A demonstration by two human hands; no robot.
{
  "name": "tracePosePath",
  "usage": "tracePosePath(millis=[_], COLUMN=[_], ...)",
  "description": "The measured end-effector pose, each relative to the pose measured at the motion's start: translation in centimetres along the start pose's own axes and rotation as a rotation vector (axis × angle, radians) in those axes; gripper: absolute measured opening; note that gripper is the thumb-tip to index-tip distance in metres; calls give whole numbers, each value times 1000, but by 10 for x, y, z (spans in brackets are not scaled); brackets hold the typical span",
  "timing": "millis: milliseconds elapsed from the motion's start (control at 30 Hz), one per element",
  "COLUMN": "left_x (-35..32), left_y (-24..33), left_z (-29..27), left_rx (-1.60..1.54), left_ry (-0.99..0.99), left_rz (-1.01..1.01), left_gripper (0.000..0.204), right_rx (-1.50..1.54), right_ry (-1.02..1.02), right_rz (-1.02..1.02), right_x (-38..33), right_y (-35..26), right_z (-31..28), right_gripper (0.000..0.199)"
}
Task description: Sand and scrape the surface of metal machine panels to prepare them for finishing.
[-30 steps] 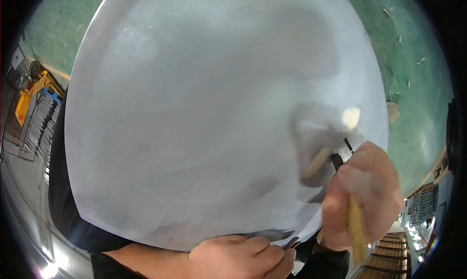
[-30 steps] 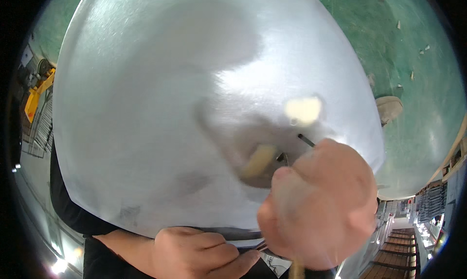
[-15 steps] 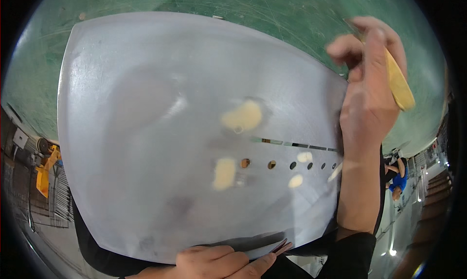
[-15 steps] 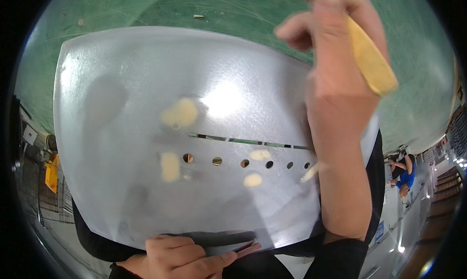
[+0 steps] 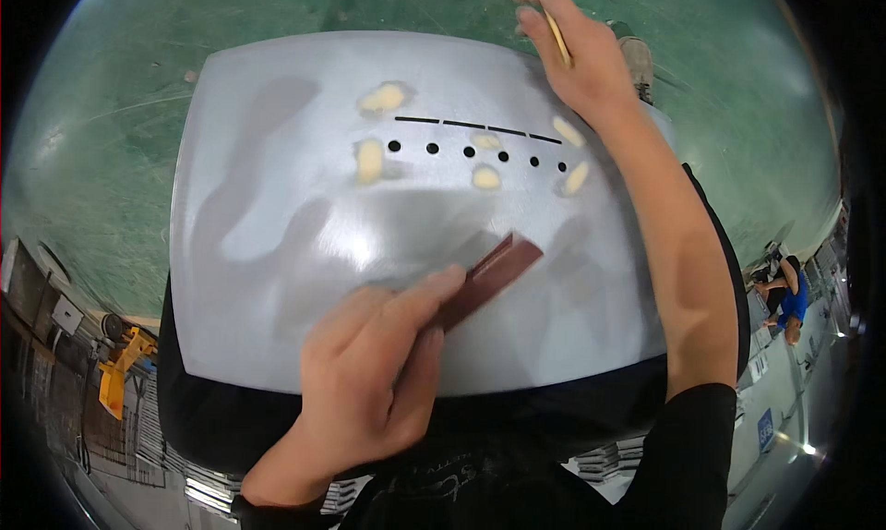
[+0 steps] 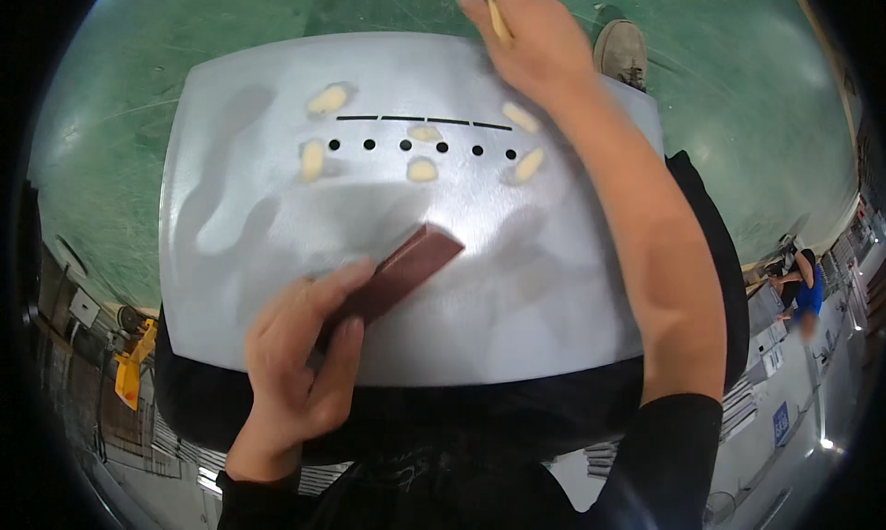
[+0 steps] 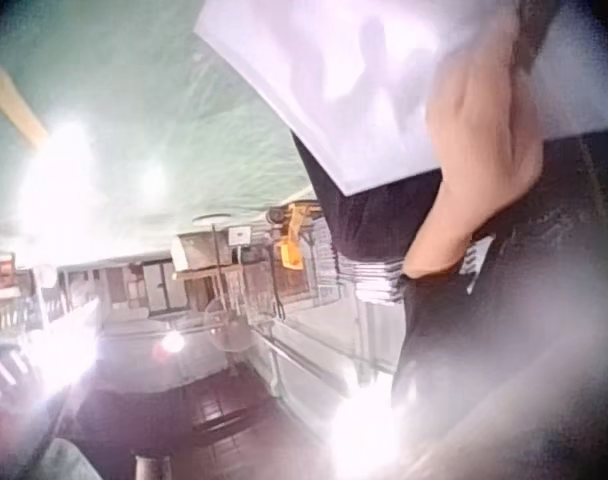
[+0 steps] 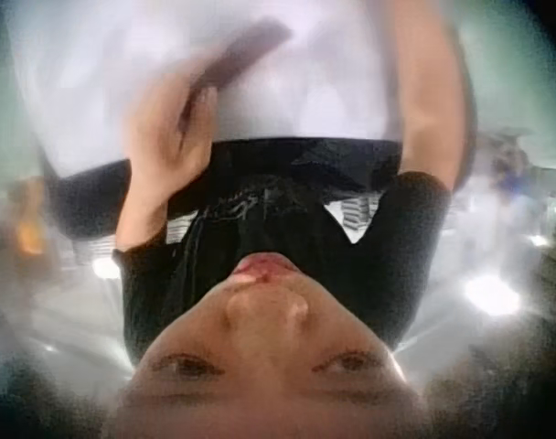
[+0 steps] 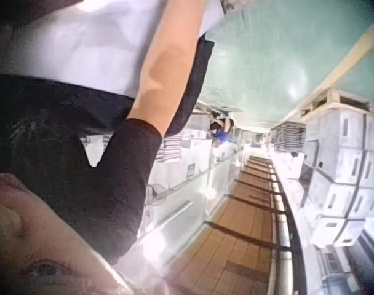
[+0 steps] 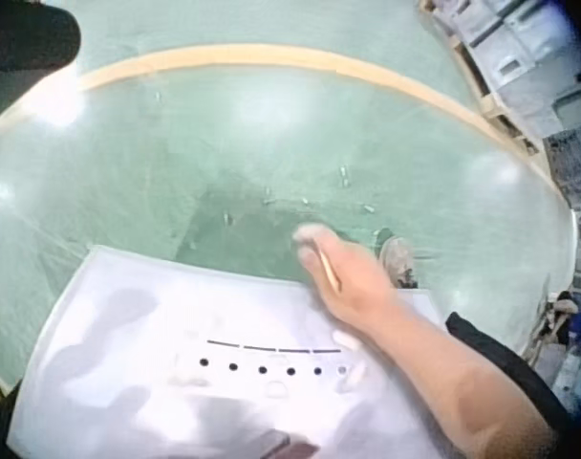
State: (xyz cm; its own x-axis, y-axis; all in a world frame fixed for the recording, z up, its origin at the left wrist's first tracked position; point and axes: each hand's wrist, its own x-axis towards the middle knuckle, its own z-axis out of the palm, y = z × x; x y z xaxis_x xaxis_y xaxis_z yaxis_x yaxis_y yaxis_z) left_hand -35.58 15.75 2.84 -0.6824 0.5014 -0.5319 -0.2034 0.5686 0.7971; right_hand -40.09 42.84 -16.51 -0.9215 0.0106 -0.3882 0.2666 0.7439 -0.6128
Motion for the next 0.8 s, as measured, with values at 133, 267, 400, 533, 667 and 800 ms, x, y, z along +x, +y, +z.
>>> tracePosePath(millis=[133,267,400,533,667,800], left_x=[2,-1,0,9,3,-3], left_y=[-11,-24,-27,-27,-28,-31], left_z=[14,23,28,30,37,41], left_rx=[52,28,78,151,347,517], left_ry=[57,99,129,112,153,267], left_rz=[61,93,31,-2,86,152], left_gripper=[39,33,32,34,29,27], right_rx=[-299,237,551,598,624,633], right_ry=[298,256,76,155,205,230], right_rz=[37,748,927,898,872,799], right_x=[-48,-119,-148,-159,-165,-162], right_y=[109,183,134,106,96,78], right_z=[-47,-70,-58,-41,-41,-41], right_gripper=[26,39,47,46,44,43])
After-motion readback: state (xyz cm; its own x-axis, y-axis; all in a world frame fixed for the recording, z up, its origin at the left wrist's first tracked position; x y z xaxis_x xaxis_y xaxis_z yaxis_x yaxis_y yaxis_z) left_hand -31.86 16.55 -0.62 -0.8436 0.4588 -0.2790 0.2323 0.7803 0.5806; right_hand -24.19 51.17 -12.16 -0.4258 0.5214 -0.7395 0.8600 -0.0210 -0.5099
